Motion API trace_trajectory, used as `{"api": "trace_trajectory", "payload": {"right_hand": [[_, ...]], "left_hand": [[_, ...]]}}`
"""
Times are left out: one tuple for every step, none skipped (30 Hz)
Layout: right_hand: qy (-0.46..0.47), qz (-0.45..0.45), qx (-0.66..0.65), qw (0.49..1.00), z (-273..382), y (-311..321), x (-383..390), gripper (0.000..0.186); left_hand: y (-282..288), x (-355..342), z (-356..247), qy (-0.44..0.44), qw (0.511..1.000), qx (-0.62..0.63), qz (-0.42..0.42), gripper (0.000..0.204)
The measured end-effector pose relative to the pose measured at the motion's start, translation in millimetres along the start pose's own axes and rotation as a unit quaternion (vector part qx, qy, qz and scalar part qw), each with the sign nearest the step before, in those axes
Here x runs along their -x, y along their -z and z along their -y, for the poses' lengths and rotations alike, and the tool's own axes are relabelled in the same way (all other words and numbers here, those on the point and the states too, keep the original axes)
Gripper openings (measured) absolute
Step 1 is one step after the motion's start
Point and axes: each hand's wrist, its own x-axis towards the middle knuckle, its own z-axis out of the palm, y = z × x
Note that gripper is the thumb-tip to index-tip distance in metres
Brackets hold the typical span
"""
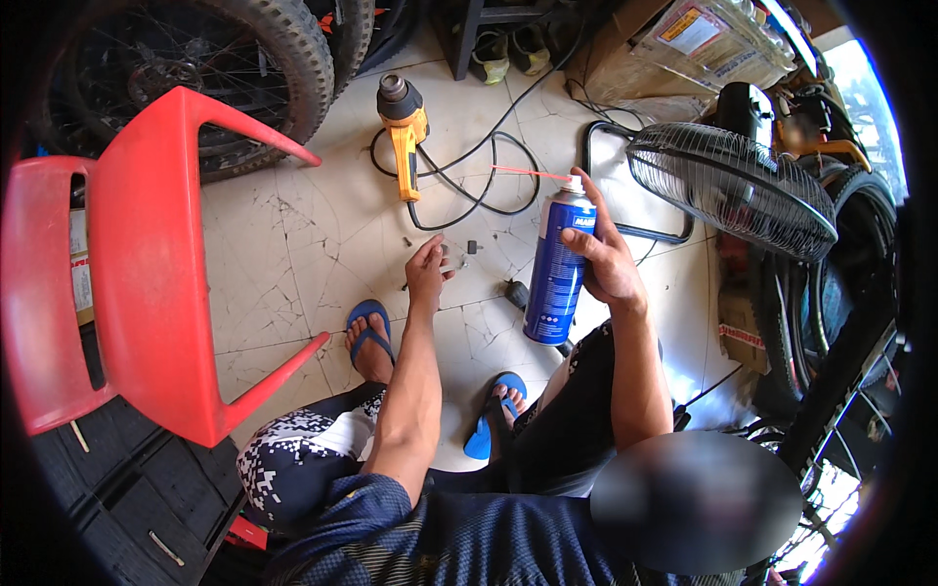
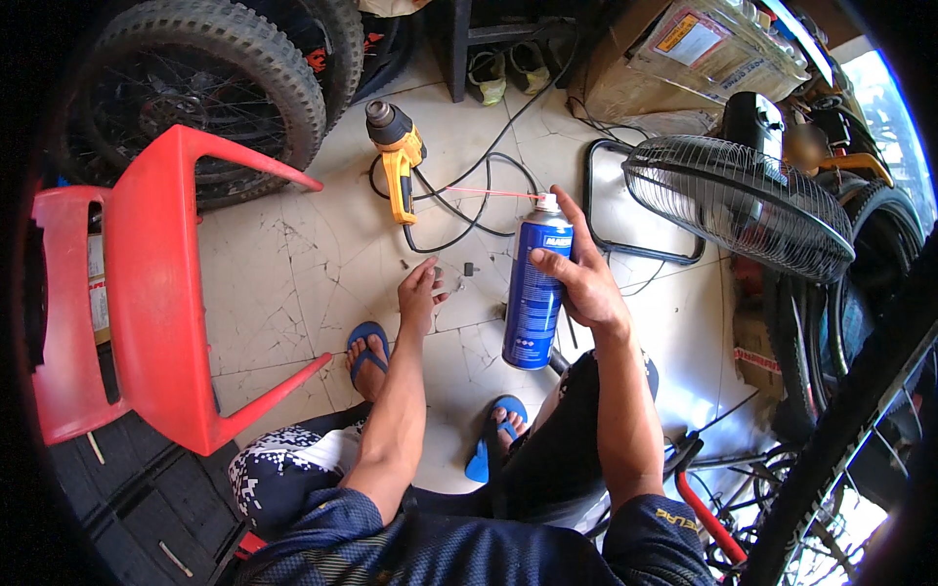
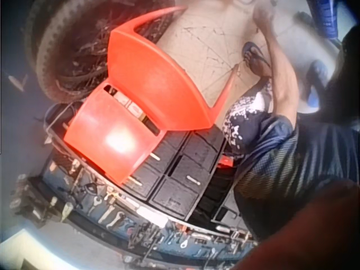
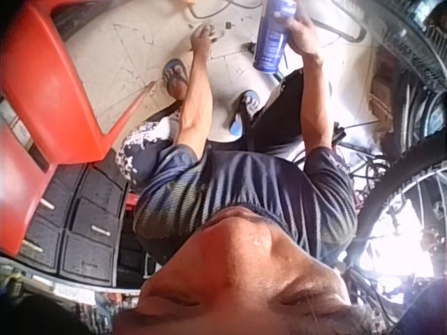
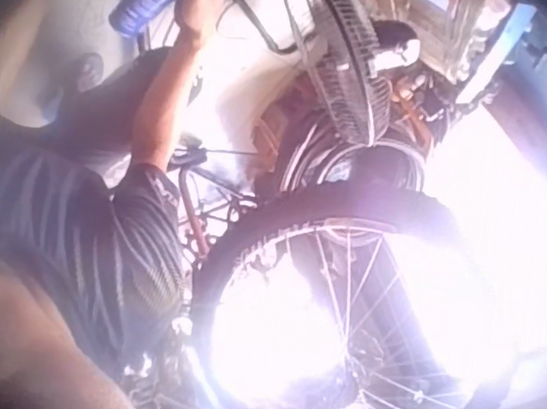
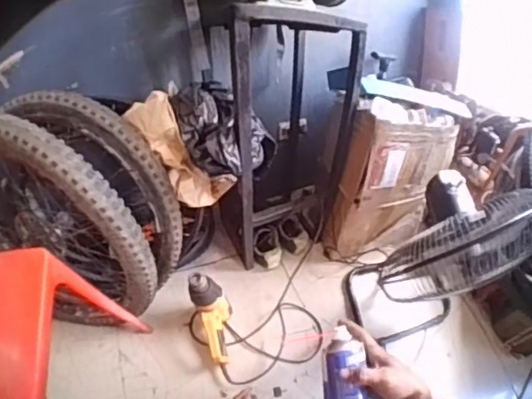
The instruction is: The person works on a bicycle's rear wheel and brake assembly. They use a yellow tool to adjust the brake caliper, then use a screwdriver to tighten a bolt on the brake assembly. Finally, they spray lubricant onto small metal parts on the floor.
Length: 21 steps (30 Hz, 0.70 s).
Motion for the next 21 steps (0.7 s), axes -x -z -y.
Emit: {"api": "trace_trajectory", "payload": {"right_hand": [[0.006,-0.011,0.016,1.000,0,-1,1,0.096],[0.021,-0.002,0.028,0.999,0,-3,3,0.096],[0.010,-0.028,-0.013,0.999,0,-5,3,0.095],[0.010,-0.038,-0.059,0.997,1,-7,3,0.094],[-0.012,-0.065,-0.098,0.993,2,-10,3,0.091],[0.014,-0.032,-0.126,0.991,3,-12,3,0.091],[0.039,-0.036,-0.141,0.989,4,-14,5,0.091],[0.057,-0.036,-0.147,0.987,5,-17,7,0.091],[0.055,-0.028,-0.112,0.992,9,-17,8,0.094],[0.052,-0.032,-0.047,0.997,11,-19,9,0.096],[0.047,-0.025,0.020,0.998,12,-20,9,0.098],[0.041,-0.019,0.087,0.995,14,-20,10,0.100],[0.063,-0.045,0.191,0.979,11,-23,9,0.098],[0.109,-0.040,0.284,0.952,9,-25,8,0.092],[0.108,-0.023,0.308,0.945,6,-28,8,0.087],[0.098,-0.011,0.335,0.937,1,-32,9,0.082],[0.092,-0.007,0.371,0.924,-3,-36,9,0.082],[0.135,-0.006,0.439,0.888,-8,-40,9,0.082],[0.142,0.004,0.448,0.882,-13,-44,10,0.082],[0.141,0.010,0.460,0.877,-17,-49,11,0.082],[0.169,0.023,0.467,0.867,-21,-54,12,0.082]], "left_hand": [[-2,4,-4,0.023,0.999,0.032,0.000,0.032],[-4,8,-10,0.067,0.996,0.056,-0.008,0.033],[-6,12,-18,0.082,0.989,0.124,-0.005,0.034],[-8,15,-27,0.046,0.981,0.190,0.004,0.034],[-11,19,-37,0.028,0.968,0.249,0.003,0.034],[-13,22,-48,0.018,0.952,0.304,-0.003,0.035],[-11,25,-61,-0.013,0.948,0.318,0.019,0.034],[-10,26,-74,-0.021,0.950,0.310,0.023,0.033],[-7,27,-87,-0.033,0.952,0.302,0.029,0.032],[-4,28,-98,-0.051,0.954,0.292,0.037,0.031],[-2,29,-107,-0.059,0.957,0.282,0.026,0.031],[2,29,-114,-0.051,0.968,0.244,0.009,0.031],[7,29,-120,-0.054,0.977,0.209,-0.002,0.031],[11,30,-123,-0.054,0.984,0.171,-0.016,0.031],[14,30,-123,-0.067,0.983,0.169,-0.025,0.029],[18,30,-123,-0.069,0.985,0.157,-0.032,0.026],[20,30,-122,-0.071,0.986,0.144,-0.039,0.023],[23,29,-120,-0.062,0.989,0.126,-0.051,0.021],[25,28,-118,-0.079,0.988,0.122,-0.051,0.021],[26,27,-115,-0.085,0.988,0.112,-0.056,0.020],[28,26,-113,-0.086,0.989,0.101,-0.063,0.020]]}}
